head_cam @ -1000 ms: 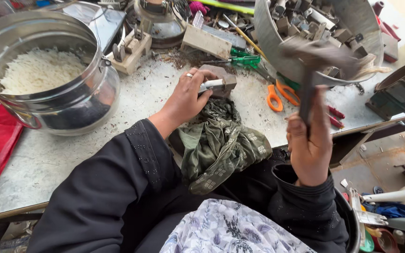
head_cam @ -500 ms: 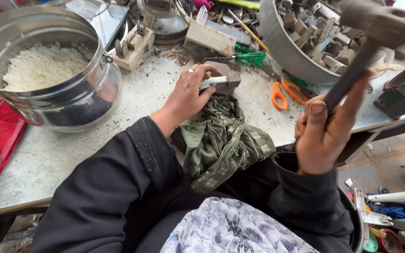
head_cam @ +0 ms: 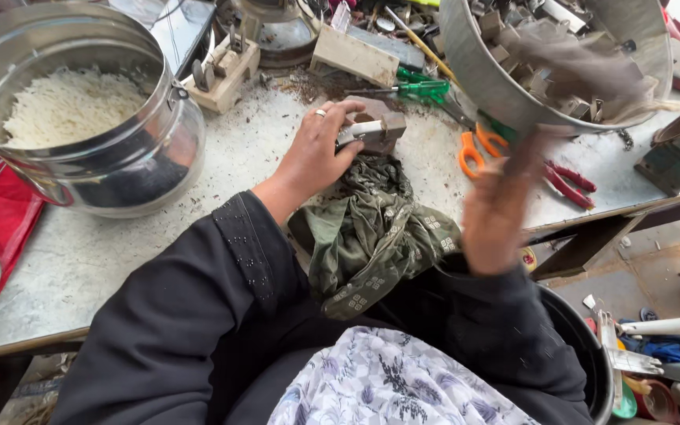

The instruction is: The person sits on the floor and repeatedly hammers a small metal piece placed on an anvil. They use a hammer in their right hand and hold the metal piece with their left hand, occasionally adjusting its position. A second person is visible in the background eating from a plate.

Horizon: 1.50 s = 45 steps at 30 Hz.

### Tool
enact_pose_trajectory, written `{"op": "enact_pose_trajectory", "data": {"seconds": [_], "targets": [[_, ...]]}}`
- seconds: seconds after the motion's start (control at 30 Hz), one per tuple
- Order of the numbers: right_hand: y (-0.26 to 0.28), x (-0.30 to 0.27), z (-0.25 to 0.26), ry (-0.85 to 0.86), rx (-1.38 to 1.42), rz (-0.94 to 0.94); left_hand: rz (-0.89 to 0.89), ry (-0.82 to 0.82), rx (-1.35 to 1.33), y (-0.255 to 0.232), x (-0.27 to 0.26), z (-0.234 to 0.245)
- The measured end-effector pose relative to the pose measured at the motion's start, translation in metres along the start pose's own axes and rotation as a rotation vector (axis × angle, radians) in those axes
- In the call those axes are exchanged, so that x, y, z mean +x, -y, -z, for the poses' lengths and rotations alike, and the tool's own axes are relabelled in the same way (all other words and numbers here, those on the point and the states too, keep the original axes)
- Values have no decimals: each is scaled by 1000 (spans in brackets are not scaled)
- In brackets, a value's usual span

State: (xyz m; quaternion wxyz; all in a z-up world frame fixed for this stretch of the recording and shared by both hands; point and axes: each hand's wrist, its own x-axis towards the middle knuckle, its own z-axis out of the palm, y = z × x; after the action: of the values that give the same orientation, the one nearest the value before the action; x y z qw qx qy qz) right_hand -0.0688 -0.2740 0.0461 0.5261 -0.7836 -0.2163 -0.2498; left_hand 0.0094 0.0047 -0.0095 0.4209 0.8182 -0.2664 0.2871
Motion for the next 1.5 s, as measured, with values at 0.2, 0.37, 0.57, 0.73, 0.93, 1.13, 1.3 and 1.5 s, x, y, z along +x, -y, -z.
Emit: {"op": "enact_pose_trajectory", "data": {"seconds": [0.2, 0.37, 0.57, 0.73, 0.93, 1.13, 1.3, 1.5], "targets": [[-19, 0, -13, 325, -277, 83, 28, -28, 144, -8, 9, 4], [-15, -20, -7, 200, -67, -268, 131, 10, 131, -6, 0, 5], [-11, -11, -12, 237, -68, -527, 75, -66, 106, -18, 5, 13], [-17, -21, -8, 219, -33, -387, 193, 10, 10, -24, 5, 14], [-15, -23, -10, 206, -131, -182, 143, -35, 4, -29, 6, 14], [22, -20, 20, 223, -57, -167, 148, -18, -5, -28, 9, 17], [12, -27, 12, -9, 141, 11, 129, -53, -24, -22, 6, 11], [1, 3, -17, 405, -234, -135, 155, -25, -17, -26, 4, 14]]}}
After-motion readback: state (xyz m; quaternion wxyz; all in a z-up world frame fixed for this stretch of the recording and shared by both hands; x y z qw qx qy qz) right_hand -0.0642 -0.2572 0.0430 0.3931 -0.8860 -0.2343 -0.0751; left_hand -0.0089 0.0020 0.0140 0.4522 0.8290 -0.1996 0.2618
